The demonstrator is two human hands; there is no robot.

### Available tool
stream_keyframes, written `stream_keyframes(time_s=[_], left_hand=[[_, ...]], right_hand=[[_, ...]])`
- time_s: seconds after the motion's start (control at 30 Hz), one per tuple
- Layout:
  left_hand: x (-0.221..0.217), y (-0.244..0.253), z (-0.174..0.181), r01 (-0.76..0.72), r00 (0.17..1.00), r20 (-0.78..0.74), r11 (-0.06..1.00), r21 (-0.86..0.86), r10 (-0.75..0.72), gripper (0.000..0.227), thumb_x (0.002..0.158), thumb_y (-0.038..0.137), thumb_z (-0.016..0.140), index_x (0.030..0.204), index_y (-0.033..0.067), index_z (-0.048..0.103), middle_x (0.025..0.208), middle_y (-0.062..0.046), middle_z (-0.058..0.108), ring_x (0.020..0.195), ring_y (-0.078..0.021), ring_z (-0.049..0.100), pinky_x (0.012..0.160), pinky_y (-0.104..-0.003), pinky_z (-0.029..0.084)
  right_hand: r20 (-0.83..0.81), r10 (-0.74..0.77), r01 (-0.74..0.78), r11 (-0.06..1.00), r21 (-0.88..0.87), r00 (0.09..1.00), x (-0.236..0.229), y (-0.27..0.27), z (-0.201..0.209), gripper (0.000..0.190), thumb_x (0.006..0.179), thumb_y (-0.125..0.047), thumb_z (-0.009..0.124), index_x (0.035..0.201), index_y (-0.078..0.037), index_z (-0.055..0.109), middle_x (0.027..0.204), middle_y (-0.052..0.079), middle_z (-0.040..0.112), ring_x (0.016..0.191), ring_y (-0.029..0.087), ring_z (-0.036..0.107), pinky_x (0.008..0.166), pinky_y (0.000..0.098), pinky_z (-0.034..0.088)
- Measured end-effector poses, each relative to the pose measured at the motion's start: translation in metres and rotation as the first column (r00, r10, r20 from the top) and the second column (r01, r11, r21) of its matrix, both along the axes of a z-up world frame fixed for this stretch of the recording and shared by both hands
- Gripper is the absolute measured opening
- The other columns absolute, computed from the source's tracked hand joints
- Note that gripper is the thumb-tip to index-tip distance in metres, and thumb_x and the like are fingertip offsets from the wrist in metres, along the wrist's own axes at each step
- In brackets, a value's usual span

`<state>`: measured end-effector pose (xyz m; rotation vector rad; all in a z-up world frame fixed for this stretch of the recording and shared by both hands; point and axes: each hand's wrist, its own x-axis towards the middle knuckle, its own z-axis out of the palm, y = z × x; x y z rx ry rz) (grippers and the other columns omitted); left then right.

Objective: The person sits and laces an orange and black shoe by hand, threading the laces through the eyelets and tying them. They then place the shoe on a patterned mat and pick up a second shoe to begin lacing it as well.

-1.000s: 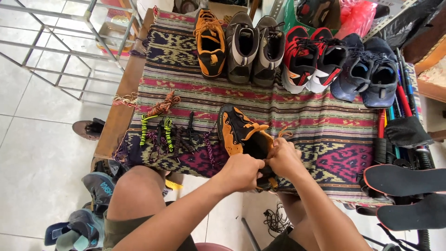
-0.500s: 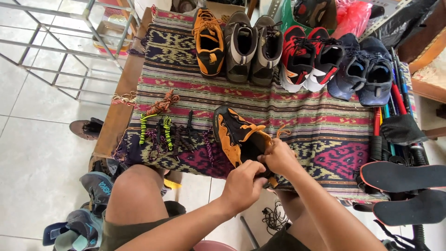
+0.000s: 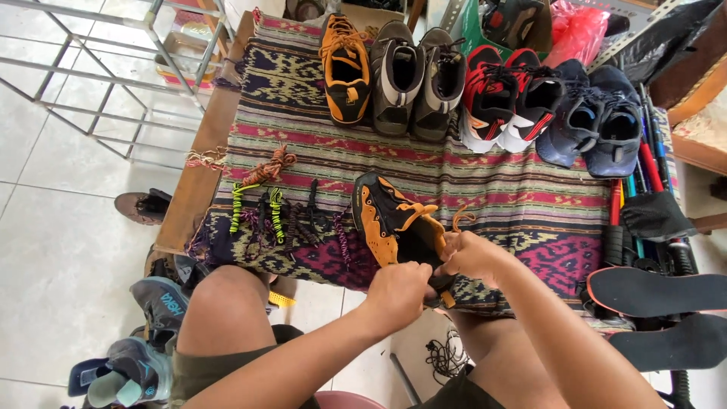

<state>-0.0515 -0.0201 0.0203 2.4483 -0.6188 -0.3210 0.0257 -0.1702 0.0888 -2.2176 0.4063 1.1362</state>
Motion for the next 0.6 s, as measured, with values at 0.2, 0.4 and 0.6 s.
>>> stream_keyframes(time_s=[0.2, 0.4, 0.6], left_hand=[[-0.032, -0.005, -0.005, 0.001, 0.935, 0.346, 0.976, -0.216, 0.076, 0.036, 0.063, -0.012, 0.051, 0.096, 0.0002, 0.052, 0.084, -0.017, 0.050, 0.070, -0.0334, 0.048, 0.058, -0.041, 0.042], [-0.037, -0.012, -0.028, -0.097, 0.865, 0.495, 0.995, -0.001, 0.085, 0.010, 0.071, 0.001, 0.054, 0.079, 0.0083, 0.052, 0.073, -0.011, 0.051, 0.066, -0.0292, 0.048, 0.054, -0.038, 0.036], [-0.021, -0.007, -0.024, 0.093, 0.970, 0.217, 0.993, 0.077, -0.107, 0.012, 0.065, 0.011, 0.068, 0.075, 0.0115, 0.064, 0.073, -0.006, 0.063, 0.072, -0.0286, 0.057, 0.060, -0.039, 0.044]], right_hand=[[0.065, 0.369, -0.316, 0.863, -0.394, 0.927, -0.008, 0.027, -0.010, 0.027, 0.084, -0.010, 0.048, 0.109, -0.019, 0.054, 0.112, 0.006, 0.058, 0.115, 0.025, 0.050, 0.109, 0.0479, 0.028], [0.155, 0.588, -0.412, 0.708, -0.574, 0.794, -0.011, 0.016, -0.081, 0.024, 0.076, -0.018, 0.056, 0.096, -0.012, 0.068, 0.119, 0.006, 0.049, 0.118, 0.030, 0.043, 0.106, 0.0528, 0.027], [0.219, 0.663, -0.419, 0.659, -0.625, 0.716, -0.016, 0.009, -0.090, 0.010, 0.082, -0.018, 0.059, 0.084, -0.012, 0.067, 0.116, 0.007, 0.049, 0.120, 0.033, 0.043, 0.103, 0.0553, 0.030]])
